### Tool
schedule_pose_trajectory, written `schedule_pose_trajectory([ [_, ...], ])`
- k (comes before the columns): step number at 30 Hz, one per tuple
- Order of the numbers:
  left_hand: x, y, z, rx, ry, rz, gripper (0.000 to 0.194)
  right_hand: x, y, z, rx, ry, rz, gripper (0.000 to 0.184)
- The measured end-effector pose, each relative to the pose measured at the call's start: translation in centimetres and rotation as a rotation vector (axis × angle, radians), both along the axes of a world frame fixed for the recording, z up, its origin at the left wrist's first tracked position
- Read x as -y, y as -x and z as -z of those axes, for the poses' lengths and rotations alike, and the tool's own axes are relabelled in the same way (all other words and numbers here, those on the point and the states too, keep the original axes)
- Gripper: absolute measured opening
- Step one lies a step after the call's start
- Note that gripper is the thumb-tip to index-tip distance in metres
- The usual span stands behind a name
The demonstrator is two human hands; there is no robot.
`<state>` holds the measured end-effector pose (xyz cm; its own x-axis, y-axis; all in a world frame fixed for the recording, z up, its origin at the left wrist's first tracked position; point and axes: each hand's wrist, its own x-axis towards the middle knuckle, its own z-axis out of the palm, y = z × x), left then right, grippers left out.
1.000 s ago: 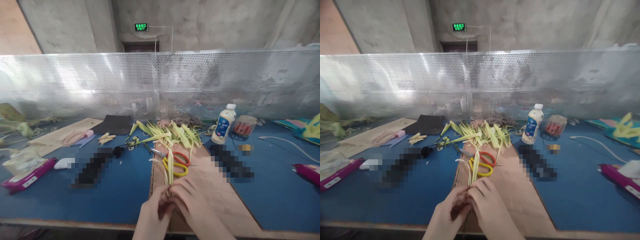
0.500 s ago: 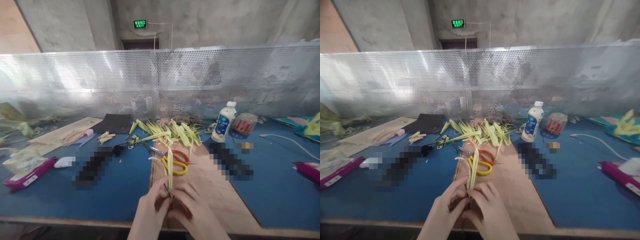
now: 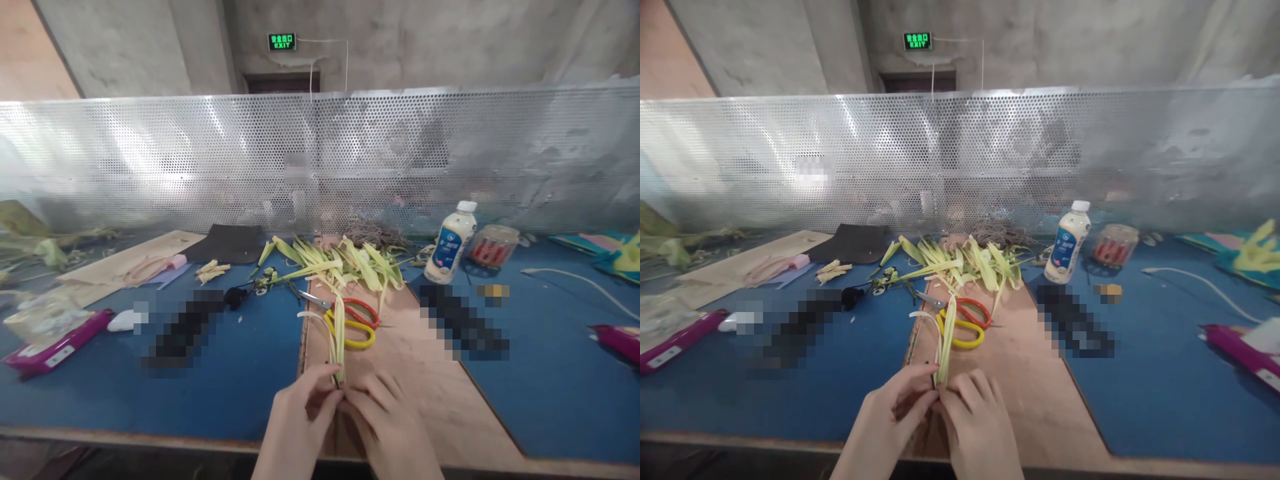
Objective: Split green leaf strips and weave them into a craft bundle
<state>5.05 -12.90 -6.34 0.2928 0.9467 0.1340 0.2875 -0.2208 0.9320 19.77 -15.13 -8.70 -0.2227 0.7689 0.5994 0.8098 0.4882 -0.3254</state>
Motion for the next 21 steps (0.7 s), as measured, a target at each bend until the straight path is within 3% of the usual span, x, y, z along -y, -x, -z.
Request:
schedule_pose_trajectory([
  [9, 0.0, 0.1, 0.8, -0.039, -0.028, -0.041, 0.020, 0.3, -0.2, -0.2, 0.000, -0.047, -0.010, 0.020],
  [16, 0.3, 0.3, 1.0, -0.121, -0.275, 0.002, 0.022, 0.0, -0.3, 0.2, -0.151, 0.077, -0.045, 0.019],
  [21, 0.4, 0.3, 1.1, -0.171, -0.336, 0.017, 0.021, 0.0, -0.4, 0.5, -0.220, 0.152, -0.039, 0.019],
])
